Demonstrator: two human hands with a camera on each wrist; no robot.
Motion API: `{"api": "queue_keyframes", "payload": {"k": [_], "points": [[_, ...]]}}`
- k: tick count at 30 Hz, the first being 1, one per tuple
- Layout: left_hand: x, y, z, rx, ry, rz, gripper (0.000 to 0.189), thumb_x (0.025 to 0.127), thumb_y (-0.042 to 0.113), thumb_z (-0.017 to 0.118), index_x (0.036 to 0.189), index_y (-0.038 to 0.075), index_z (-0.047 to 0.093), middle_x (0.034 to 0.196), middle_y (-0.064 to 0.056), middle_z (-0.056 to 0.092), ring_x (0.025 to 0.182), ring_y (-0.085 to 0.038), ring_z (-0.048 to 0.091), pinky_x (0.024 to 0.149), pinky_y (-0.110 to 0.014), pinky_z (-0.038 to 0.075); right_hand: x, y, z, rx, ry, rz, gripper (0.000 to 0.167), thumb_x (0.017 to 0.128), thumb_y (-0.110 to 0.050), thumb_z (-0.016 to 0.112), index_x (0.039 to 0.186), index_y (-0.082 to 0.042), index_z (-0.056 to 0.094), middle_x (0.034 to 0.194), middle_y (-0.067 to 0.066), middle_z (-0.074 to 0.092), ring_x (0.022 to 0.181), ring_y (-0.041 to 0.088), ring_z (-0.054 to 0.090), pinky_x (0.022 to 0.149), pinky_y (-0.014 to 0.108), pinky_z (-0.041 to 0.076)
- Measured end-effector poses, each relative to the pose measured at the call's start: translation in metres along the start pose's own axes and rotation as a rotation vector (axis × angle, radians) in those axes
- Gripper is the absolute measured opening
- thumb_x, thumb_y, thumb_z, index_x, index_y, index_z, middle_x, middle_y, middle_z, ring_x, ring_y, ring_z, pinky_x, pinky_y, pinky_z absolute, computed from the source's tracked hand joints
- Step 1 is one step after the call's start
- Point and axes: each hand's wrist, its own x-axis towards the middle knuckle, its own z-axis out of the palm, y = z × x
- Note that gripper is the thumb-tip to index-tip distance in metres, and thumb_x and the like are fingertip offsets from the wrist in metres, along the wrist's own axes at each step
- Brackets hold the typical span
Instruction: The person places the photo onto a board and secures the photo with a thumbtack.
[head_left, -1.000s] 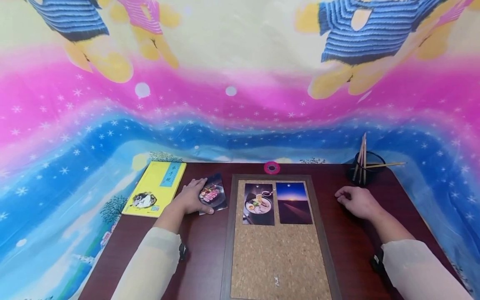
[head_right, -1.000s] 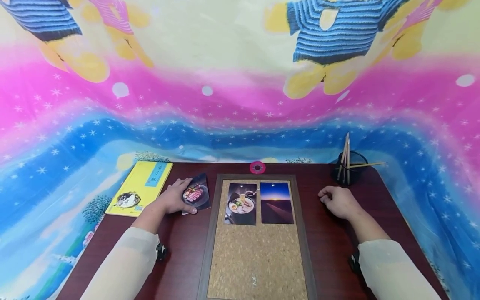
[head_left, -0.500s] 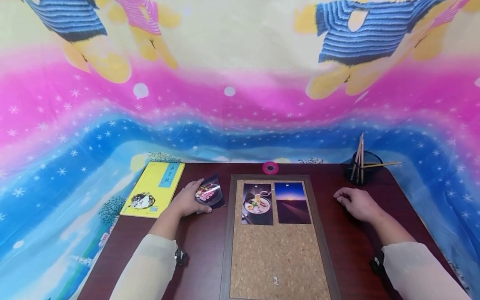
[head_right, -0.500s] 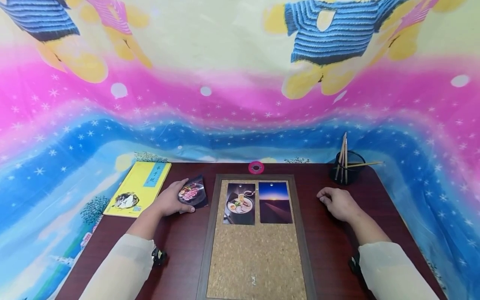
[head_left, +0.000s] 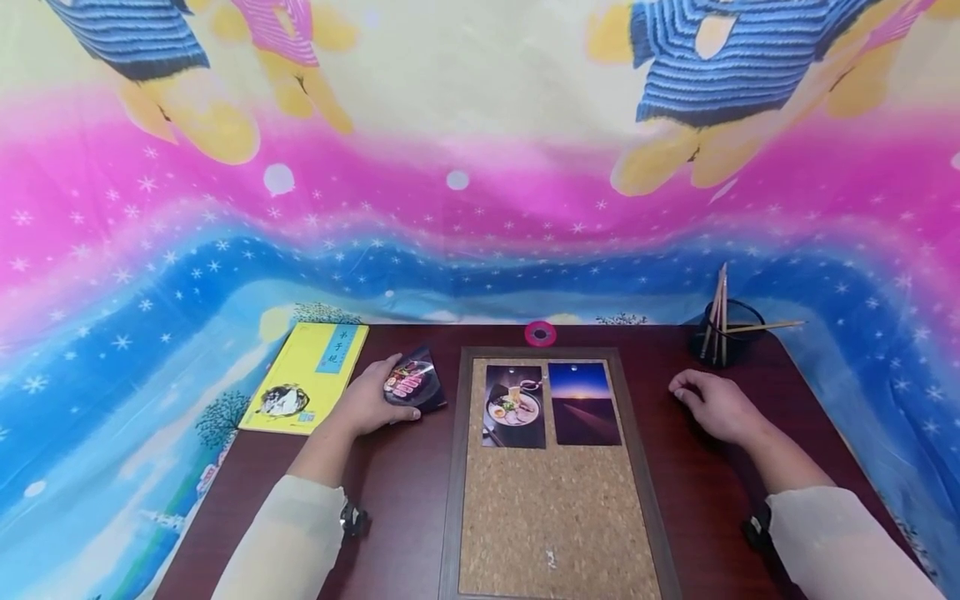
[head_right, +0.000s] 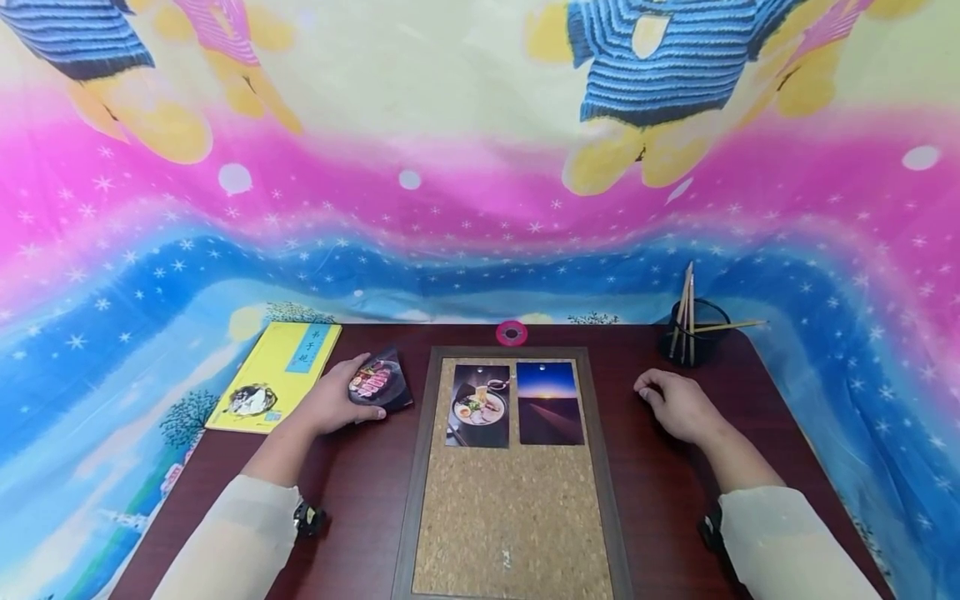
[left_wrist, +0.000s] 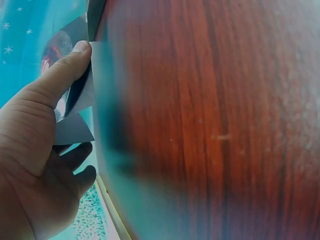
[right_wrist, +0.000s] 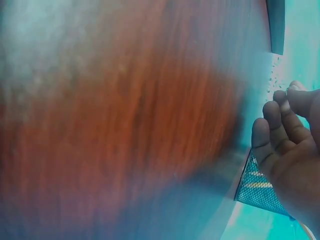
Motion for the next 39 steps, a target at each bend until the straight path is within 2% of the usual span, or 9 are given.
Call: {"api": "queue_keyframes", "payload": {"k": [7, 15, 22, 29, 34, 39], "points": [[-0.005, 0.01, -0.005, -0.009, 0.028, 0.051, 0.12, 0.069, 0.057, 0.092, 0.164, 0.02, 0.029, 0.155, -0.015, 0.045, 0.13, -0.034, 0.053, 0.103, -0.058, 0.049, -0.003, -0.003, 0.002, 0.025, 0.012, 0.025, 0.015, 0.108, -0.018, 0.057, 0.118, -0.014, 0.068, 0.097, 0.003, 0.069, 0.08, 0.02, 0.058, 0.074, 0.04, 0.048], [-0.013, 0.025, -0.007, -0.002, 0.02, 0.083, 0.121, 0.069, 0.06, 0.091, 0.165, 0.022, 0.028, 0.157, -0.013, 0.043, 0.135, -0.034, 0.051, 0.106, -0.058, 0.047, -0.009, -0.006, 0.006, 0.041, -0.002, 0.021, 0.015, 0.106, -0.015, 0.06, 0.118, -0.016, 0.069, 0.101, 0.002, 0.071, 0.082, 0.02, 0.059, 0.075, 0.039, 0.049], [-0.015, 0.038, -0.005, 0.027, 0.01, 0.104, 0.124, 0.067, 0.064, 0.09, 0.166, 0.025, 0.025, 0.16, -0.013, 0.04, 0.139, -0.034, 0.047, 0.107, -0.058, 0.046, -0.013, -0.01, 0.005, 0.024, 0.04, 0.009, 0.015, 0.105, -0.019, 0.063, 0.118, -0.016, 0.07, 0.107, 0.004, 0.072, 0.085, 0.019, 0.062, 0.077, 0.042, 0.053], [-0.02, 0.052, -0.005, 0.06, 0.005, 0.138, 0.125, 0.066, 0.066, 0.089, 0.166, 0.027, 0.025, 0.161, -0.013, 0.04, 0.144, -0.033, 0.043, 0.108, -0.058, 0.046, -0.017, -0.019, 0.005, 0.038, 0.069, -0.006, 0.016, 0.104, -0.019, 0.064, 0.118, -0.016, 0.072, 0.103, 0.002, 0.073, 0.08, 0.02, 0.06, 0.075, 0.04, 0.052], [-0.025, 0.062, -0.001, 0.073, -0.007, 0.192, 0.126, 0.067, 0.066, 0.089, 0.166, 0.023, 0.025, 0.161, -0.012, 0.041, 0.148, -0.035, 0.039, 0.115, -0.056, 0.038, -0.022, -0.026, 0.005, 0.054, 0.088, -0.009, 0.018, 0.105, -0.023, 0.065, 0.119, -0.016, 0.074, 0.108, 0.002, 0.073, 0.081, 0.018, 0.059, 0.073, 0.037, 0.05], [-0.03, 0.073, 0.004, 0.093, -0.029, 0.214, 0.126, 0.067, 0.066, 0.089, 0.166, 0.023, 0.024, 0.16, -0.009, 0.043, 0.149, -0.03, 0.039, 0.123, -0.049, 0.027, -0.026, -0.033, 0.007, 0.079, 0.096, -0.03, 0.018, 0.105, -0.023, 0.064, 0.118, -0.017, 0.075, 0.111, 0.002, 0.074, 0.083, 0.018, 0.06, 0.072, 0.034, 0.049]]}}
